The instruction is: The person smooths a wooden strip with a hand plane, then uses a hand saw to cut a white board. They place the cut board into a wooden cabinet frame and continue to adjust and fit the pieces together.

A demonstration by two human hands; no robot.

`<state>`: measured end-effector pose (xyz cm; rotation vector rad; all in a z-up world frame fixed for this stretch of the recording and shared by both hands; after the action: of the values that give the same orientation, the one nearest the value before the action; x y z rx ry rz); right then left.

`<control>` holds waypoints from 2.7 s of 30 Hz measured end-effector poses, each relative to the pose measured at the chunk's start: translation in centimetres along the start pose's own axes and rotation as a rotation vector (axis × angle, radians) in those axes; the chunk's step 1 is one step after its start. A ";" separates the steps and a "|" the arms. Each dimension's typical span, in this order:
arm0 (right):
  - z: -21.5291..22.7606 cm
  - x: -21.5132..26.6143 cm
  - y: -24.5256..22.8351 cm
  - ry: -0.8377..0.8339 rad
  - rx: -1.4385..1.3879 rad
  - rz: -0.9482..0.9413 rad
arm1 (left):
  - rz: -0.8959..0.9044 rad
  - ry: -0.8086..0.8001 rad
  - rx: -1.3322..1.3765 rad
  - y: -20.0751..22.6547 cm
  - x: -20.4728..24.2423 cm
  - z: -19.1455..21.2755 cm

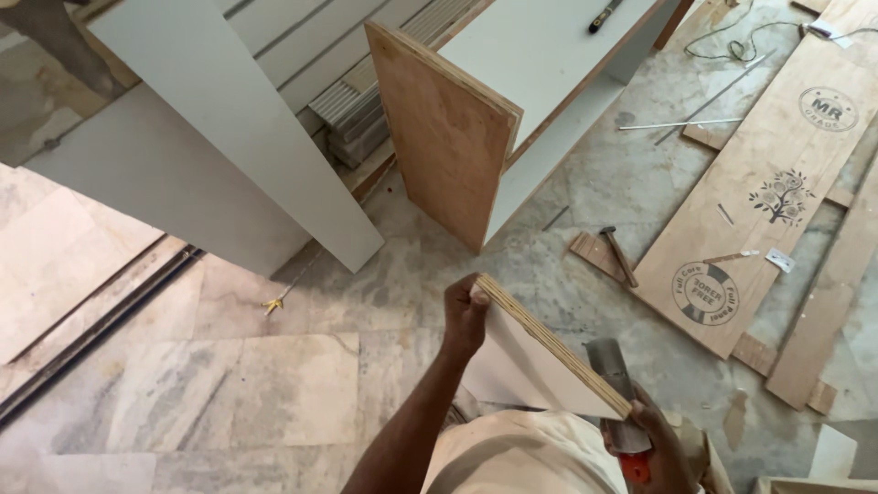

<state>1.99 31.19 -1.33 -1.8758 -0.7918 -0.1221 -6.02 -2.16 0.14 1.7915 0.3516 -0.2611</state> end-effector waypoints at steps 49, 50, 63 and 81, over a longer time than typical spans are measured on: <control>-27.8 -27.2 3.9 0.237 -0.472 0.427 | 0.100 -0.737 0.109 -2.6 -24.6 8.8; -28.5 -27.0 4.6 0.247 -0.476 0.406 | 0.126 -0.794 0.161 -2.5 -24.5 8.7; -30.0 -19.4 17.4 0.419 -0.555 0.445 | 0.216 -0.712 0.262 -1.4 -24.6 10.0; -29.9 -17.2 20.5 0.581 -0.569 0.430 | 0.043 -0.650 0.309 -1.3 -27.7 9.6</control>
<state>8.36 -7.15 -11.45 -2.3231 0.0693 -0.6393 -32.14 -13.93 6.58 1.8942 -0.2013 -0.8754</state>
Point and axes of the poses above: each hand's wrist, its own x-axis away from the middle knuckle, its own z-axis out of the back of the hand, y = z × x, the point moved 6 cm from there along -x, towards the middle knuckle, and after that the axes turned 15 degrees about -y, right-handed, at the moved point
